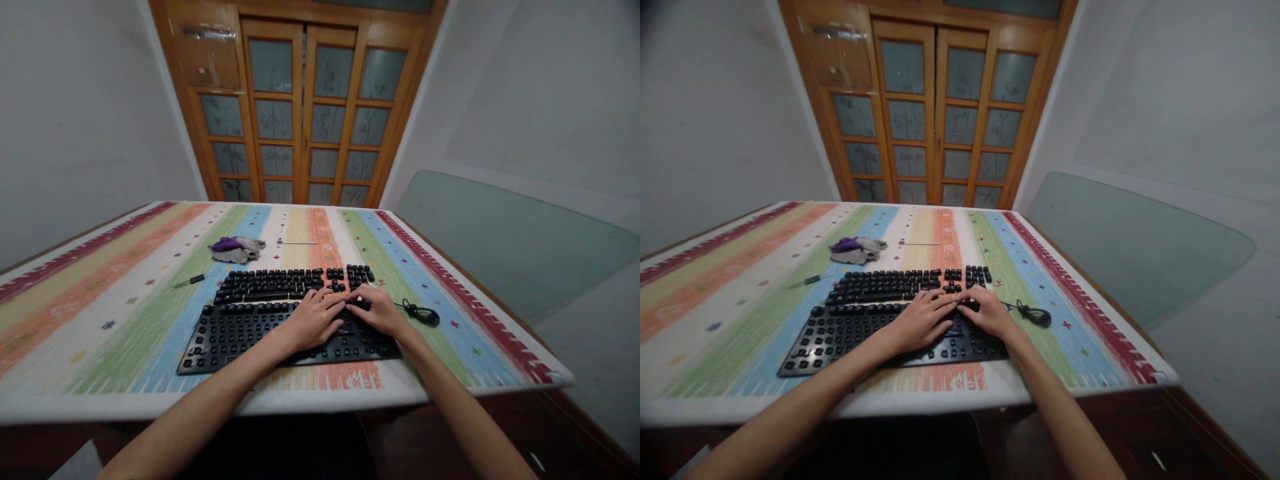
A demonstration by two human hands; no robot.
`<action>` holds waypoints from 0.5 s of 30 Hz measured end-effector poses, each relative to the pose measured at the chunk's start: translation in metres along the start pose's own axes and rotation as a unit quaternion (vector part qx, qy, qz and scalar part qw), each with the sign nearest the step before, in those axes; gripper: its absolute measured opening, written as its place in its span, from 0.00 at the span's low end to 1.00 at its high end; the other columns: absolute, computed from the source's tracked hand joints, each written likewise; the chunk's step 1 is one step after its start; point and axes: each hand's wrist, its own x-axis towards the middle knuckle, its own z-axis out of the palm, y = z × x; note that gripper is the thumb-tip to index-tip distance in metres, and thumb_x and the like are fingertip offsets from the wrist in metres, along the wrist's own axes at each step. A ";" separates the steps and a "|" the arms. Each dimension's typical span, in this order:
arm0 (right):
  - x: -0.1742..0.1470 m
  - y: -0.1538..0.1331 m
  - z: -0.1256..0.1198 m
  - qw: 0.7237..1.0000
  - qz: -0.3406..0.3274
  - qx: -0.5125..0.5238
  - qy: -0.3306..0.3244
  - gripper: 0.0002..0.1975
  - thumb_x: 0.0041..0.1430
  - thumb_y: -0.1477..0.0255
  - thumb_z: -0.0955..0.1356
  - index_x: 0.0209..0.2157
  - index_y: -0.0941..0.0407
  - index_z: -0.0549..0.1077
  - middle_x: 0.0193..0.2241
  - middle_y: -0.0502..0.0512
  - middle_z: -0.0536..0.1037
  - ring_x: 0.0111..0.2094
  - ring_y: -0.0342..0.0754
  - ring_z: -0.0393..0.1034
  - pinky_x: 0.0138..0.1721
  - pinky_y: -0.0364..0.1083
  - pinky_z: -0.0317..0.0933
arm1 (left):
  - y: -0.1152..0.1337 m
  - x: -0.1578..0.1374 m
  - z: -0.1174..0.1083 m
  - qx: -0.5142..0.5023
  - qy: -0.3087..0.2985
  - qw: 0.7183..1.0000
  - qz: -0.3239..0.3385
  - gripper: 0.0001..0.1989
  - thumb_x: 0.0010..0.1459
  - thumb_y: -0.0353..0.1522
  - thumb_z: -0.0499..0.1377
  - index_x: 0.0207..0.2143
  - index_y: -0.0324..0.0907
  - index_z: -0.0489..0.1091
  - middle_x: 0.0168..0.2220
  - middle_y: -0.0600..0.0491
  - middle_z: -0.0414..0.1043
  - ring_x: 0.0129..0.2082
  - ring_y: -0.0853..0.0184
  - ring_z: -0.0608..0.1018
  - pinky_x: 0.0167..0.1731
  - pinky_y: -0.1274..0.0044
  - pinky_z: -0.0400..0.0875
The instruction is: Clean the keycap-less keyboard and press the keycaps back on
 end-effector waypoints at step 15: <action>-0.002 0.001 0.001 1.000 -0.018 -0.004 0.011 0.04 0.62 0.72 0.69 0.37 0.55 0.77 0.33 0.55 0.80 0.36 0.50 0.75 0.40 0.50 0.70 | -0.002 0.000 0.003 0.006 0.015 1.000 0.015 0.22 0.69 0.37 0.51 0.62 0.41 0.62 0.65 0.49 0.62 0.60 0.54 0.64 0.57 0.61 0.60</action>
